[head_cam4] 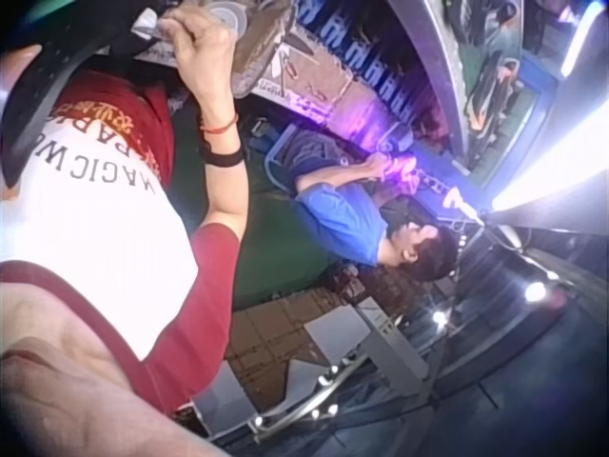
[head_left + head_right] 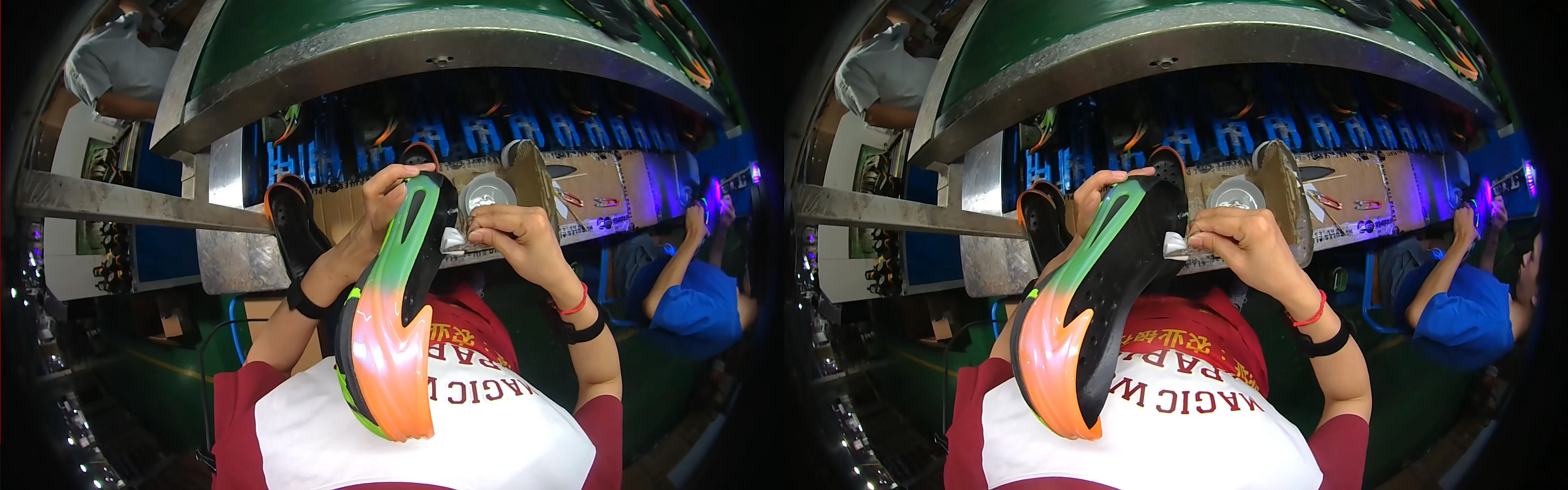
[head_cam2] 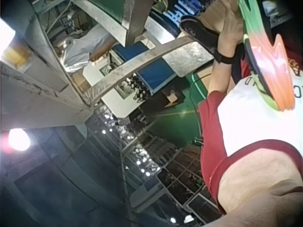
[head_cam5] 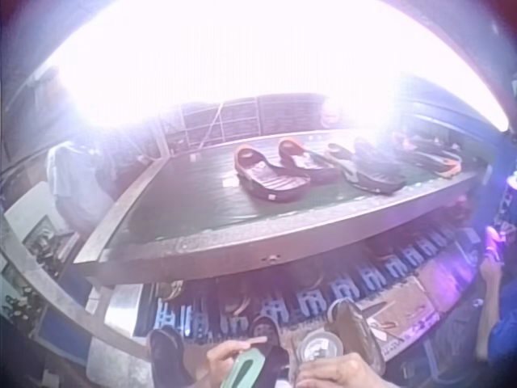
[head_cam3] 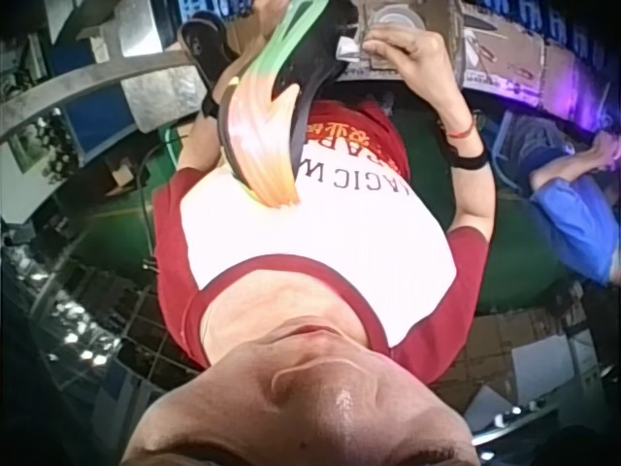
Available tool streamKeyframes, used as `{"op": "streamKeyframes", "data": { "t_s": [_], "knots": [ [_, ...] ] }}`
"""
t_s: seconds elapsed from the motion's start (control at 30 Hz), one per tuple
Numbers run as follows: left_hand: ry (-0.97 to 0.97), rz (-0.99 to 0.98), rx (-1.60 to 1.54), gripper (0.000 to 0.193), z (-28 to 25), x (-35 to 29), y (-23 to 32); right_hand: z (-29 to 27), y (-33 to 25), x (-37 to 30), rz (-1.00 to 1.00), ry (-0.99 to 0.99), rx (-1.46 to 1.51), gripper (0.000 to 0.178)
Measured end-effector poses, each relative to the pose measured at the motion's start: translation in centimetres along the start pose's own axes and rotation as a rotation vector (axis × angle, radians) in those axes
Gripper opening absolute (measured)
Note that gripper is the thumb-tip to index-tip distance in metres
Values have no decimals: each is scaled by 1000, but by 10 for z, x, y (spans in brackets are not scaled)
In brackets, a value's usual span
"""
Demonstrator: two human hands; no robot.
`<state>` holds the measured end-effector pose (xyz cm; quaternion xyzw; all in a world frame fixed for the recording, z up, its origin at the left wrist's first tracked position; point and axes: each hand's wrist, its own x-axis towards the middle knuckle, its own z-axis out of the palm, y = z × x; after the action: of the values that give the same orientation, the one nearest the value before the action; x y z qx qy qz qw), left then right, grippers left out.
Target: Applying adhesive to the bottom of shoe soles at a manufacturing workstation.
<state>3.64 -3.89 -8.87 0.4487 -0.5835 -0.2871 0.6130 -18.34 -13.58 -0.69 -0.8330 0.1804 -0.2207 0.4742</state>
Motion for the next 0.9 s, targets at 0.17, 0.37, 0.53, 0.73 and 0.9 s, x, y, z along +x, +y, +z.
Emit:
{"op": "streamKeyframes", "data": {
  "t_s": [0.17, 0.37, 0.53, 0.73, 0.9],
  "knots": [
    [-246, 23, 122, 75, -15, -15, -25, 0, -2, 0, 32, -30, 40, 11],
    [-95, 178, 118, 57, -1, 0, -8, 0, 6, -1, 69, 25, 57, 11],
    [295, 318, -225, 21, 31, 14, 17, -1, 4, 4, 13, 74, -165, 9],
    [266, -111, -378, 33, 21, 9, 37, 4, 5, -1, -121, 179, -421, 9],
    [263, -192, -572, 31, 18, 6, 37, 3, 4, -4, -225, 271, -509, 14]
  ]
}}
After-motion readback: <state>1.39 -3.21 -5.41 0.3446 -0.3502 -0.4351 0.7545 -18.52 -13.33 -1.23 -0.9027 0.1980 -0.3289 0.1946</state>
